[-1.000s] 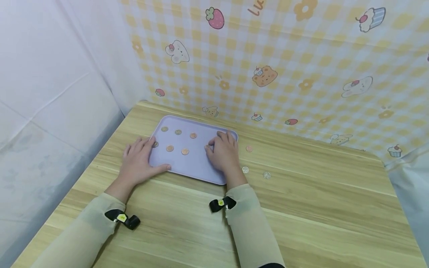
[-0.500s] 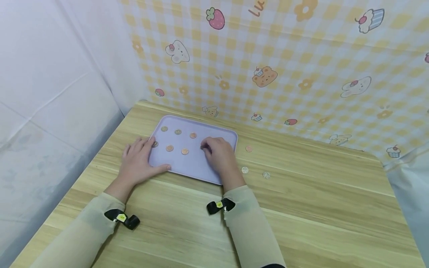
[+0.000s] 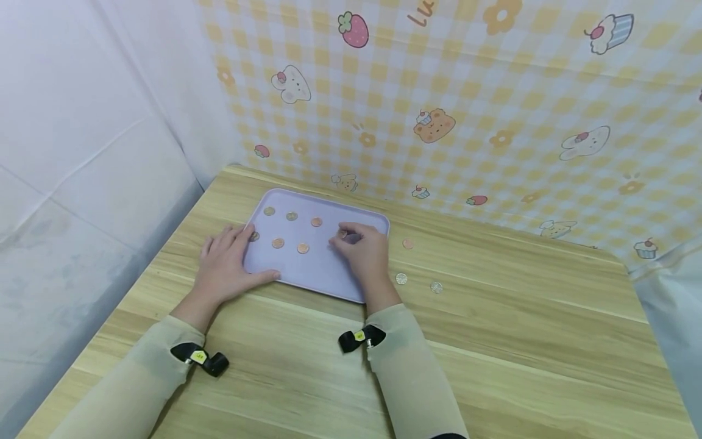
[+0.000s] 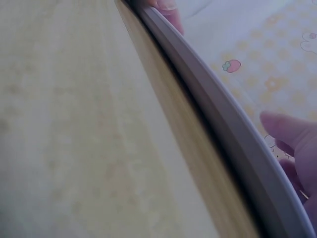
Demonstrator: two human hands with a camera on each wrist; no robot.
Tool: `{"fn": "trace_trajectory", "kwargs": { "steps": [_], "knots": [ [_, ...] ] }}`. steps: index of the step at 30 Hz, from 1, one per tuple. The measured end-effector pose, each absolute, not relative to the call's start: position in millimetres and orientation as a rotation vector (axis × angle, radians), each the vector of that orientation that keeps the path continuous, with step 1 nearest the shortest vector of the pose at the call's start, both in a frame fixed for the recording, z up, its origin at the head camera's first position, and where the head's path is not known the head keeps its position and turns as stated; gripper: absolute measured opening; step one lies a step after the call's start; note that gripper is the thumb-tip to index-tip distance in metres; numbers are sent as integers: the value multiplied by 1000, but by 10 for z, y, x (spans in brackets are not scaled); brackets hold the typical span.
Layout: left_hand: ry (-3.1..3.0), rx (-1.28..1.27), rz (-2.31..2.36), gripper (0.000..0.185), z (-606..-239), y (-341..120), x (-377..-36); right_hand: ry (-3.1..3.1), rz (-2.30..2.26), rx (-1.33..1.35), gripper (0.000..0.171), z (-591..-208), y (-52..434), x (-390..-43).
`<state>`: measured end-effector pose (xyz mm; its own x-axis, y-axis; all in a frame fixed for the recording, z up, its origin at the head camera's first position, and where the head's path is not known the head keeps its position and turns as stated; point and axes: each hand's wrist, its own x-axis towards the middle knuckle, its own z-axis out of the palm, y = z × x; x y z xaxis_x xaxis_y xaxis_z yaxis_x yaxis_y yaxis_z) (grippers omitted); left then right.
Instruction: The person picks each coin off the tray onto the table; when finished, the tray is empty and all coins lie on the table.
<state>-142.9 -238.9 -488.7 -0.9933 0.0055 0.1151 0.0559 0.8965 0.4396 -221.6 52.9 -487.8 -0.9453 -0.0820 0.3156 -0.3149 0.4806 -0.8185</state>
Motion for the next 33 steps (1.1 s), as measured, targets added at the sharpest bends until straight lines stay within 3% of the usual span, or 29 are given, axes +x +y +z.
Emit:
{"fn": "trace_trajectory", "kwargs": {
  "steps": [14,33],
  "knots": [
    [-2942,-70,-674,125,-4907,-2393,-1435,-2246,1555,215,43,-4852,558,-2198],
    [-2908,-79,-695,121,-4964,-2415,-1433,-2071,1495,100,37,-4840,592,-2229]
  ]
}}
